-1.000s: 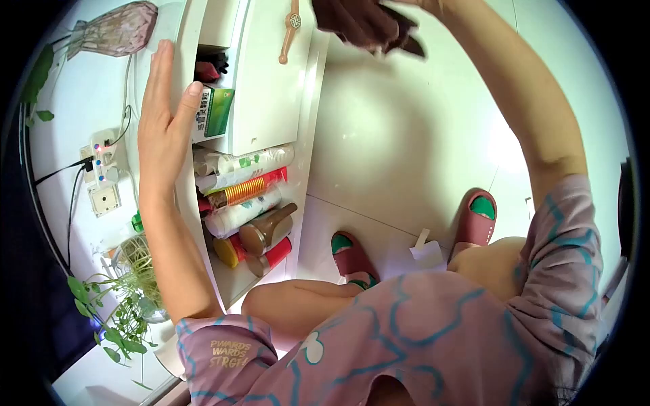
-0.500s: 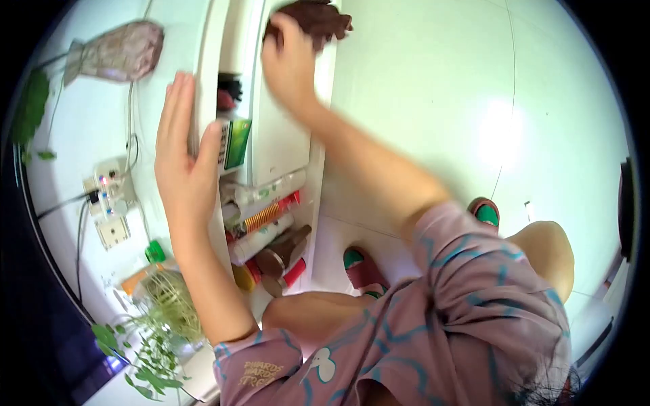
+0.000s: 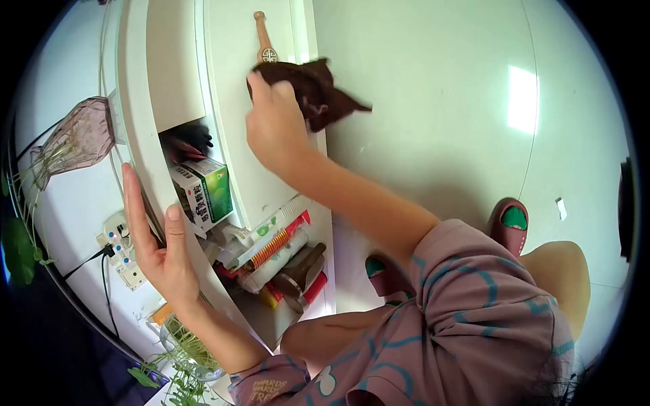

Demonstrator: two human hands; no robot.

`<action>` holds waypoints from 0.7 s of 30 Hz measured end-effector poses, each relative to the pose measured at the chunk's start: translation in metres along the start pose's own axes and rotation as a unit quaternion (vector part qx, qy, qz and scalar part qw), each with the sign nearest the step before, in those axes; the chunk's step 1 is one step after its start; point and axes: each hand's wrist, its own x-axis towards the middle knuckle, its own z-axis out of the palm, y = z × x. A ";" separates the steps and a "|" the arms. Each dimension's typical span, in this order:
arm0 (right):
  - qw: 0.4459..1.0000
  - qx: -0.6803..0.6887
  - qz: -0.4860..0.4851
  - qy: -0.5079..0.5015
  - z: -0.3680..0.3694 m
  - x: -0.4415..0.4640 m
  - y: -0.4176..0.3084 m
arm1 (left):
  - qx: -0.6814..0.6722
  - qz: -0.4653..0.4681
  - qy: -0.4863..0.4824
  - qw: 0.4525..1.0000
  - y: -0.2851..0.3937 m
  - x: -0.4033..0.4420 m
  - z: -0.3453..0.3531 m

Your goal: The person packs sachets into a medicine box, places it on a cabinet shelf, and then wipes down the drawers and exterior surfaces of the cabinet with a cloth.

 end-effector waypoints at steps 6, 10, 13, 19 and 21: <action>0.988 0.133 -0.045 -0.061 -0.012 -0.068 -0.011 | 0.030 0.004 -0.010 0.999 0.000 -0.001 -0.001; 0.974 0.059 -0.219 -0.007 0.002 0.016 -0.006 | 0.034 -0.005 -0.015 0.999 0.001 -0.001 -0.001; 0.967 -0.005 -0.242 0.080 0.042 0.091 -0.001 | 0.017 -0.010 -0.005 1.000 0.004 -0.001 0.000; 0.996 0.001 -0.014 -0.089 0.033 0.191 0.032 | -0.001 -0.020 0.000 1.000 0.002 0.000 0.002; 0.992 0.090 0.042 -0.081 0.004 0.174 0.023 | -0.029 -0.017 0.003 0.999 0.000 0.001 0.001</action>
